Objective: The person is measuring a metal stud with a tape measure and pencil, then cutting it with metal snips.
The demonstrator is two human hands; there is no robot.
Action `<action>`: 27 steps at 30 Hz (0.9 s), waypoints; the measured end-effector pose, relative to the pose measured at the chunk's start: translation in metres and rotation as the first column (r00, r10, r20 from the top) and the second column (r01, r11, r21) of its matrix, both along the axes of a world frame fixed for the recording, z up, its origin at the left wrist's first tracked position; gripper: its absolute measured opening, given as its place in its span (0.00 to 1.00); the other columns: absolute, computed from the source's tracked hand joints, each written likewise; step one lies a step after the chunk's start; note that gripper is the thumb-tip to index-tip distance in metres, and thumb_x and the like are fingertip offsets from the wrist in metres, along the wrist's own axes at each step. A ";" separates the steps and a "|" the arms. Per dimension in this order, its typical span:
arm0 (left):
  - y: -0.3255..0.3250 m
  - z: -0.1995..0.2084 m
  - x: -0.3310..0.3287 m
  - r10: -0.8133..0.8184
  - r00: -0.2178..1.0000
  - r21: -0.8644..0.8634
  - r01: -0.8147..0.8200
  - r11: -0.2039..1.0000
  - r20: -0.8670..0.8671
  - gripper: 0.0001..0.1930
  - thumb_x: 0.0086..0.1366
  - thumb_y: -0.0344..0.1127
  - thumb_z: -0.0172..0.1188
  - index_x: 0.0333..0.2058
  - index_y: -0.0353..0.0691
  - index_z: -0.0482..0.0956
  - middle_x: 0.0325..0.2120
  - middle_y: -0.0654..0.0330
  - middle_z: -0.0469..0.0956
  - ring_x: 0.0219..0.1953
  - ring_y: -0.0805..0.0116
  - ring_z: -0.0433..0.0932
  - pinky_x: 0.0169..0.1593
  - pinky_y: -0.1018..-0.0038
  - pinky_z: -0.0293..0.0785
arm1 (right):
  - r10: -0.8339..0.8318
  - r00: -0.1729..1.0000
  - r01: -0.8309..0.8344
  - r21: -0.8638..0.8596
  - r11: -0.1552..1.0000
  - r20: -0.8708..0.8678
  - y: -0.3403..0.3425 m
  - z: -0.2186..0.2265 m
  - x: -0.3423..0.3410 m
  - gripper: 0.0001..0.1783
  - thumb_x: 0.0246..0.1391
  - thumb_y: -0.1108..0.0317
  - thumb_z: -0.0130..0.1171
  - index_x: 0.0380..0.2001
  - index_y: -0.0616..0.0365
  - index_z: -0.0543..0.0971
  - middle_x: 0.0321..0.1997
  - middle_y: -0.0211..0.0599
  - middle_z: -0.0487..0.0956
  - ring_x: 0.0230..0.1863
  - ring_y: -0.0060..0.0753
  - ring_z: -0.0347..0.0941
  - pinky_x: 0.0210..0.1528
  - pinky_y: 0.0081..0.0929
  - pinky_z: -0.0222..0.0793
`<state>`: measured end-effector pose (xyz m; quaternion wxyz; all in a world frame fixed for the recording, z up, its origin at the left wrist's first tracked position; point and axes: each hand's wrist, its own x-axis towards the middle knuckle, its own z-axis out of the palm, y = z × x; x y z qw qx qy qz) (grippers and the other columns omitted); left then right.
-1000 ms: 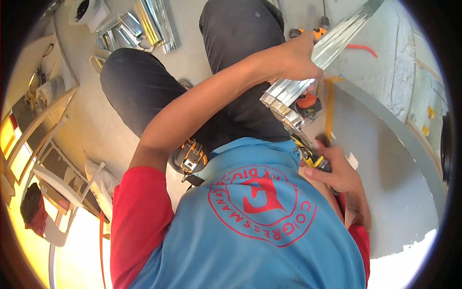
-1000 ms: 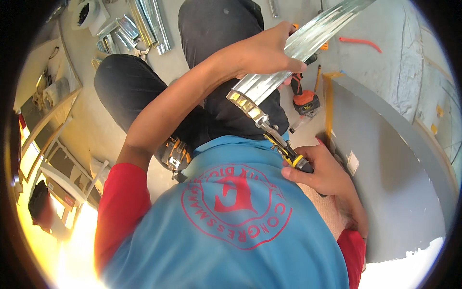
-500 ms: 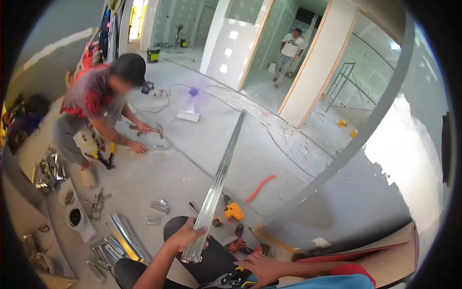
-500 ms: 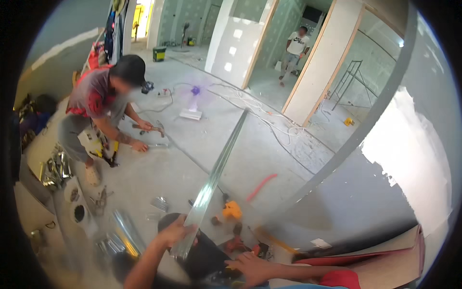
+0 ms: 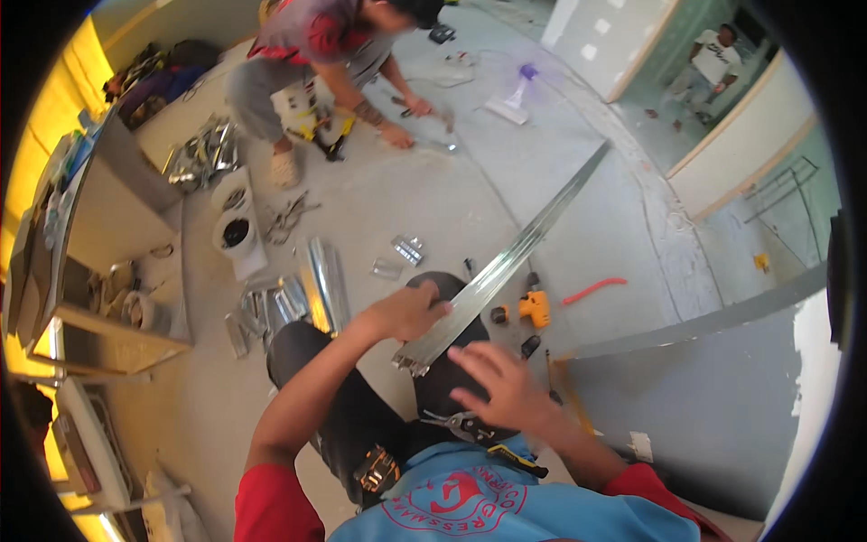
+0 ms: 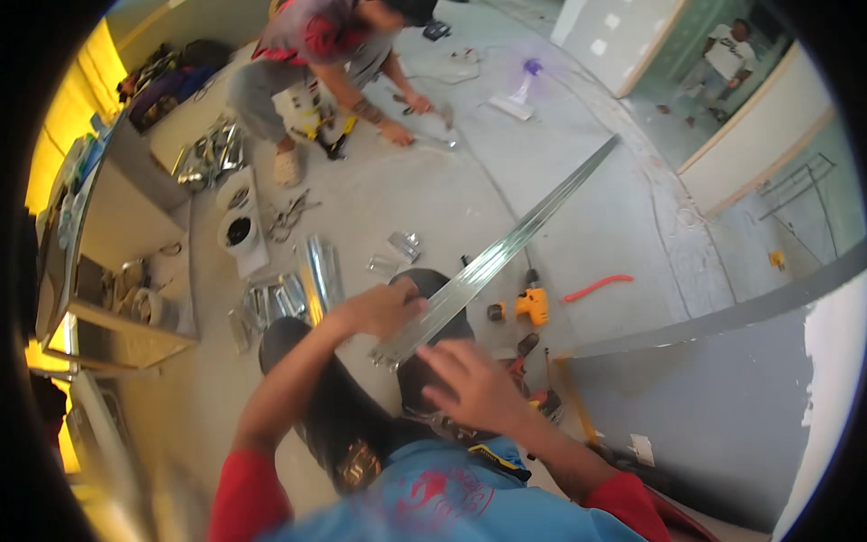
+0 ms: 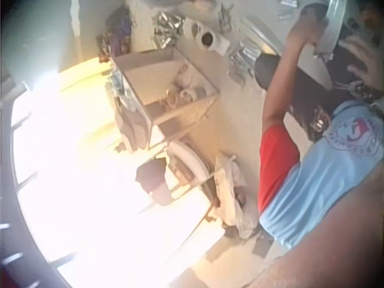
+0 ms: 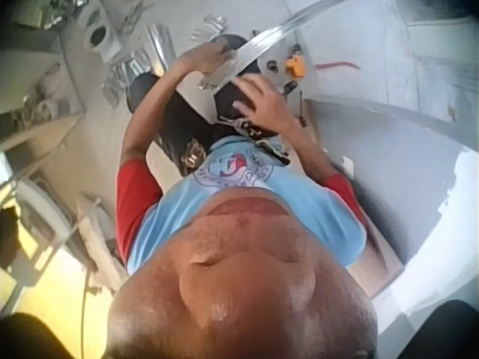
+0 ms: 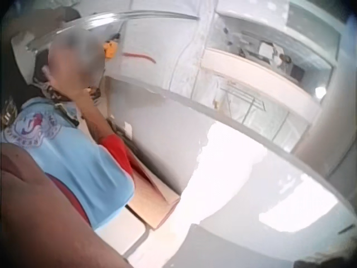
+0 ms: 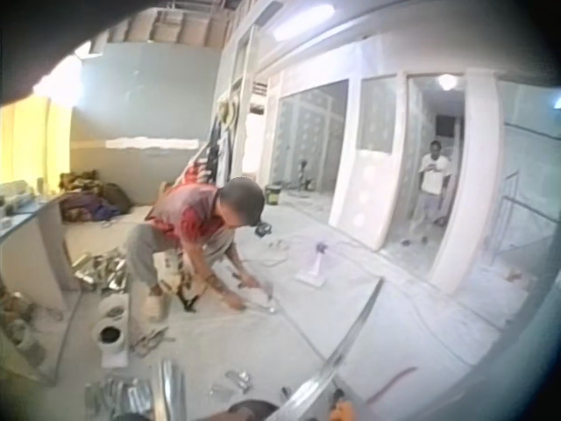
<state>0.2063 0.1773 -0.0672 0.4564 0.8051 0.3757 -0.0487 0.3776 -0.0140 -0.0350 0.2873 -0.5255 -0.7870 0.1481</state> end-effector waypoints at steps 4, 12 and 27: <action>-0.021 0.022 -0.067 0.295 0.907 0.138 -0.348 0.927 0.301 0.20 0.76 0.45 0.56 0.56 0.35 0.75 0.37 0.44 0.83 0.41 0.57 0.83 0.47 0.65 0.78 | -0.155 0.988 0.156 0.015 0.988 -0.023 0.027 -0.012 0.030 0.25 0.63 0.62 0.64 0.60 0.60 0.77 0.53 0.49 0.76 0.53 0.56 0.75 0.57 0.45 0.72; -0.120 0.008 -0.113 0.441 0.554 -0.021 -0.606 0.795 0.707 0.31 0.56 0.45 0.78 0.53 0.33 0.80 0.43 0.54 0.81 0.47 0.64 0.80 0.52 0.68 0.76 | -0.136 0.988 0.140 0.054 0.989 -0.073 0.128 -0.072 0.032 0.27 0.67 0.53 0.60 0.61 0.60 0.76 0.60 0.52 0.73 0.63 0.57 0.67 0.65 0.48 0.64; -0.120 -0.024 -0.069 0.234 0.753 0.480 -0.594 0.645 0.616 0.12 0.52 0.26 0.76 0.36 0.41 0.87 0.32 0.60 0.80 0.34 0.65 0.79 0.38 0.72 0.75 | -0.182 0.967 0.178 0.036 0.983 0.176 0.142 -0.105 0.018 0.36 0.70 0.37 0.47 0.63 0.57 0.76 0.63 0.45 0.72 0.66 0.51 0.64 0.68 0.50 0.60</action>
